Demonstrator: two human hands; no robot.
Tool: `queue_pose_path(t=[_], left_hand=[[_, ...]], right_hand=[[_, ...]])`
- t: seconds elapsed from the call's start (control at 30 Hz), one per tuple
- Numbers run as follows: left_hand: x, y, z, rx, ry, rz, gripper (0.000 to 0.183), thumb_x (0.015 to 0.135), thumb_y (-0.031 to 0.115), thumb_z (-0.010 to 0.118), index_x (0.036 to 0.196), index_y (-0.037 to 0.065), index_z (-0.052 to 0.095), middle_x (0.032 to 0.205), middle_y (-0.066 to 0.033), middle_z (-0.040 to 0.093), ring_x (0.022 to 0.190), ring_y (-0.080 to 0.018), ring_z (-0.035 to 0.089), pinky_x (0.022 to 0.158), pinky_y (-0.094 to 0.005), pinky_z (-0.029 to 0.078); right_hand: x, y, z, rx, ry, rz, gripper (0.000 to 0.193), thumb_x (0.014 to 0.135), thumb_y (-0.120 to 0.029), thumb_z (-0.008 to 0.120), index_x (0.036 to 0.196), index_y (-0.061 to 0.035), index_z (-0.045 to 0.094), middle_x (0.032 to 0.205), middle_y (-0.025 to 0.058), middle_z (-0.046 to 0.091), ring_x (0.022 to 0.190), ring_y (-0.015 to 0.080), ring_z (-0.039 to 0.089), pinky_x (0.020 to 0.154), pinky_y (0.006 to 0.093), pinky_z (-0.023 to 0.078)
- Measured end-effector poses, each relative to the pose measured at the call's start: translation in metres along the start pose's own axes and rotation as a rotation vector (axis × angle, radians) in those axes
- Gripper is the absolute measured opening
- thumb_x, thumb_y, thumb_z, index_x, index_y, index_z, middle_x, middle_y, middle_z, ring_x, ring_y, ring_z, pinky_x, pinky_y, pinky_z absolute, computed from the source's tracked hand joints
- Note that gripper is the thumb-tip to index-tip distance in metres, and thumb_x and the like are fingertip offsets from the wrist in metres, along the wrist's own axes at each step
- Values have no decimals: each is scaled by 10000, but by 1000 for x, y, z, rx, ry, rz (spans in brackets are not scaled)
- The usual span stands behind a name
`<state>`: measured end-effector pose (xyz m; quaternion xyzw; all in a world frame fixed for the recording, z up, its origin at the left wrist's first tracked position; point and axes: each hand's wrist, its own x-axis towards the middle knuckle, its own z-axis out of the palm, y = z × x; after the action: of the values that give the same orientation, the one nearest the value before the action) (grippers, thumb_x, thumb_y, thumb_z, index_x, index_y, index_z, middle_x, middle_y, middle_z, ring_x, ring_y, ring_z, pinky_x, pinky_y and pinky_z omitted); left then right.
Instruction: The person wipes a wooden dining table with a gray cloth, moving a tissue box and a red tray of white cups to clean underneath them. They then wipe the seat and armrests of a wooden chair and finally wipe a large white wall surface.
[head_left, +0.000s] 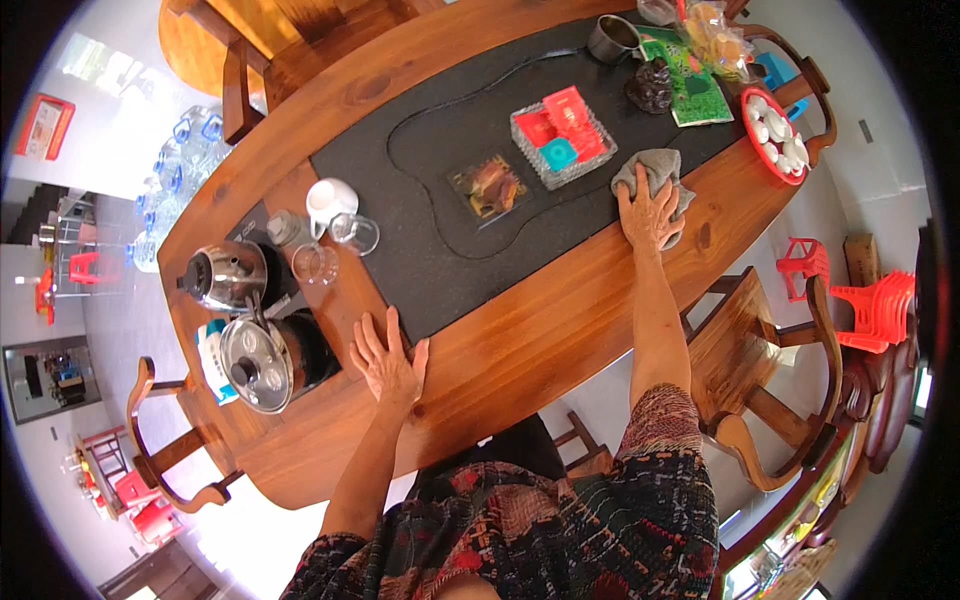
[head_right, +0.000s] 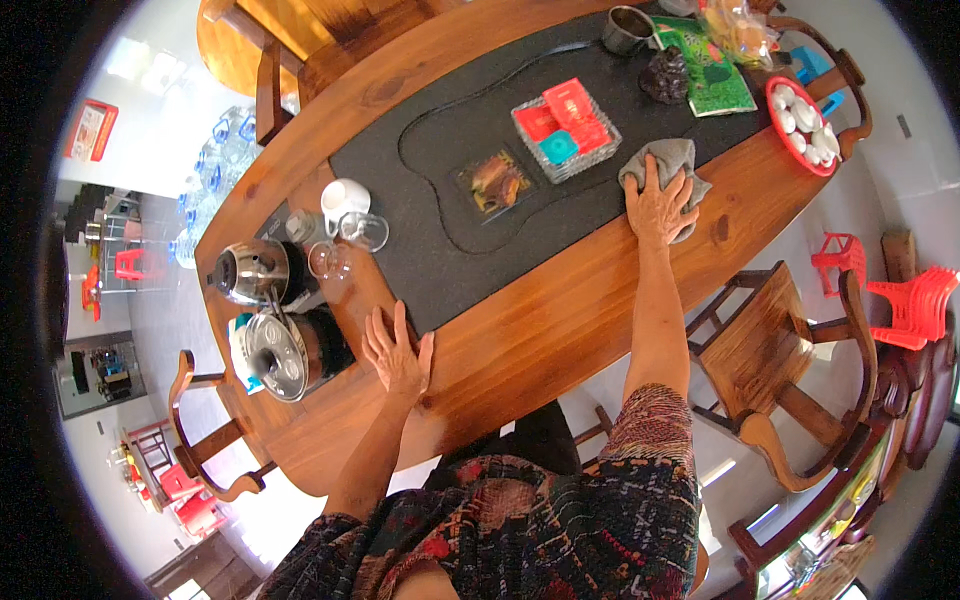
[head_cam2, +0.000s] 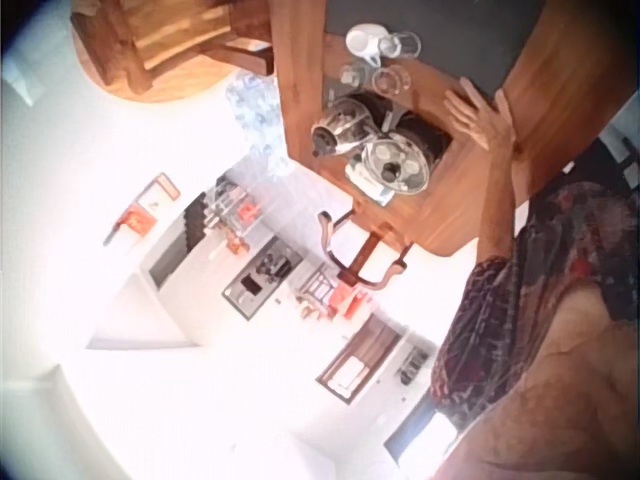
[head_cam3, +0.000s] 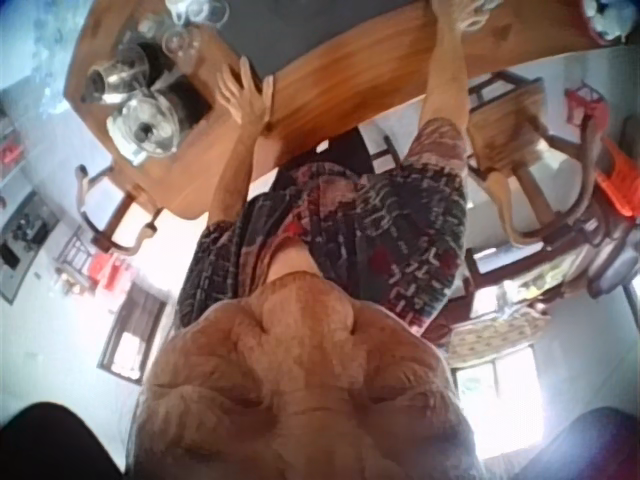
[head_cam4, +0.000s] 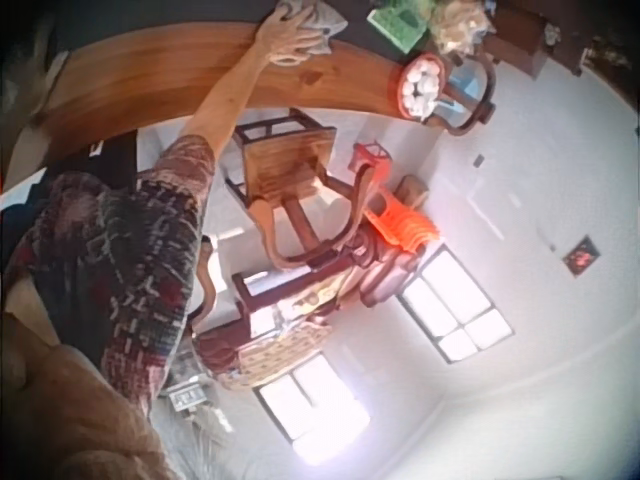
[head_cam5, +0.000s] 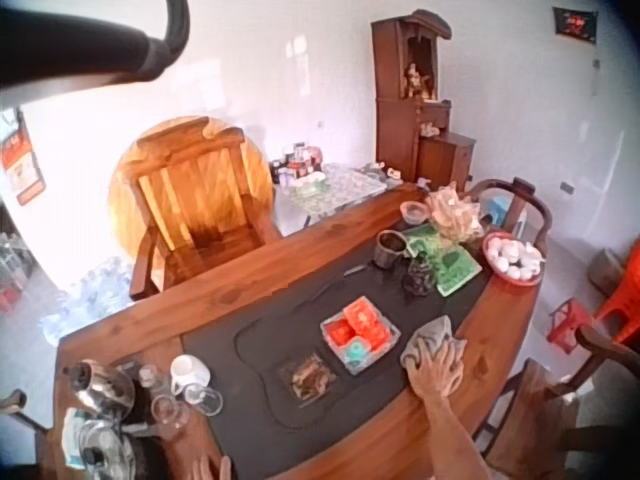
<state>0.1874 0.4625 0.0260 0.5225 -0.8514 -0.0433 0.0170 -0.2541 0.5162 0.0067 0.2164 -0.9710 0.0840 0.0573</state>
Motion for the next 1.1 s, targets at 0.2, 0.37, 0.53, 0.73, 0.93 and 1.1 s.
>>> queue_pose_path(t=[0.2,0.37,0.53,0.73,0.93,1.1], left_hand=[[-2,-3,5,11,1,-6,737,892,539,496,1486,179,249,1505,-204,184,1390,-392,158,1102,-565,143],[-2,-6,8,-24,26,21,747,903,591,427,1492,172,241,1514,-197,184,1401,-386,147,1102,-566,130],[-3,-12,12,-162,63,40,689,913,594,392,1478,215,284,1518,-174,193,1407,-377,139,1112,-553,105],[-1,-27,24,-317,102,22,654,911,624,371,1442,242,366,1515,-143,211,1412,-342,136,1124,-524,92],[-4,-16,15,-267,120,28,717,854,663,461,1424,233,396,1506,-149,222,1406,-334,150,1125,-516,89],[-6,-11,14,-131,210,53,668,866,597,513,1408,219,413,1484,-162,269,1378,-344,228,1103,-523,163]], right_hand=[[-78,-37,3,-55,0,-75,548,884,-541,461,1407,-389,405,1505,177,268,1402,347,207,1037,660,157],[-165,-96,-20,-11,-101,-269,560,903,-531,421,1437,-370,364,1536,188,201,1418,361,168,1068,637,118],[-270,-119,-43,131,-120,-518,535,883,-463,497,1401,-352,423,1519,185,234,1397,362,212,1059,626,157],[-386,-86,-78,316,-210,-697,485,836,-393,584,1314,-328,534,1480,166,308,1372,332,264,1053,597,187],[-372,-40,-76,222,-182,-736,489,823,-412,572,1309,-399,521,1470,150,331,1362,321,291,1039,563,234],[-294,-24,-69,163,-127,-671,488,830,-422,577,1314,-416,508,1477,133,319,1367,308,278,1051,553,222]])
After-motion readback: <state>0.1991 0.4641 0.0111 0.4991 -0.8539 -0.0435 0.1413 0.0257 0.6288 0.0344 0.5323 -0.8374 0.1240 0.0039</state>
